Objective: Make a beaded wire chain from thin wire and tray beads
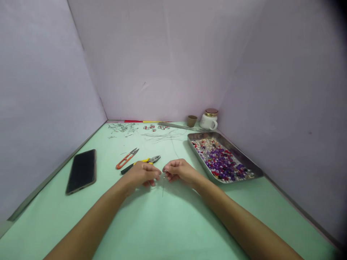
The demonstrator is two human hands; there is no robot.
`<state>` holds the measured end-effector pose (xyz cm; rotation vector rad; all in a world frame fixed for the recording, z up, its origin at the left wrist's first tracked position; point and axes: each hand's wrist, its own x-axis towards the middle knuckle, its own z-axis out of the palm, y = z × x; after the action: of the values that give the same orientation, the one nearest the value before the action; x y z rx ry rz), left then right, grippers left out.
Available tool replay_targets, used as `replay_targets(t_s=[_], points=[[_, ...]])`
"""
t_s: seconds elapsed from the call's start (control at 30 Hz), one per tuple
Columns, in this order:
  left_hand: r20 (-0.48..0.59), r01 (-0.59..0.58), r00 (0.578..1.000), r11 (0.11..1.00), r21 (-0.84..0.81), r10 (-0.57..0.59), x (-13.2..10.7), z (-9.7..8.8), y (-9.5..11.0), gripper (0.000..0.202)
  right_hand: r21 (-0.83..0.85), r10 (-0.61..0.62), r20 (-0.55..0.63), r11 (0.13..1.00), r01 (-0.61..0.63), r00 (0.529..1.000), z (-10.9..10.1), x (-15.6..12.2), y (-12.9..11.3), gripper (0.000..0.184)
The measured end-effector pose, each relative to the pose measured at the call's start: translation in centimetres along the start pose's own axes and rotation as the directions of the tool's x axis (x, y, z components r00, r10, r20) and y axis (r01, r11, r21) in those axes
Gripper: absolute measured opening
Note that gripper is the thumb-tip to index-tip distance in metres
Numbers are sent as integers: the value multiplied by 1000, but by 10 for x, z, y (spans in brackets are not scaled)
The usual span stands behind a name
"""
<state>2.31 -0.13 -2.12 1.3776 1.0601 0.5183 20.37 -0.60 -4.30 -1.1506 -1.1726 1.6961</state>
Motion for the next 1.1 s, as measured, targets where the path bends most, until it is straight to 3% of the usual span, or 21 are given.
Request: replay_targets(t_s=[0.1,0.4,0.67,0.87,1.1], points=[[60,-48,997,995,85,43,-2,8,-3,11,-18,-12,31,1000,12,999,6,1,1,26],[113,-14,994,999,49,8,-2,18,-3,3,-12,-28,80,999,29,996,2,-5,4,28],[30,-12,999,999,39,11,-2,23,-2,13,-13,-49,3,999,49,999,3,-7,7,29],[-18,-13,1000,999,43,13,-2,26,-3,9,-41,-66,-53,997,64,996,6,-8,7,30],[-148,-49,987,997,62,58,4,30,-12,8,-23,-91,-80,996,90,993,9,-9,6,29]])
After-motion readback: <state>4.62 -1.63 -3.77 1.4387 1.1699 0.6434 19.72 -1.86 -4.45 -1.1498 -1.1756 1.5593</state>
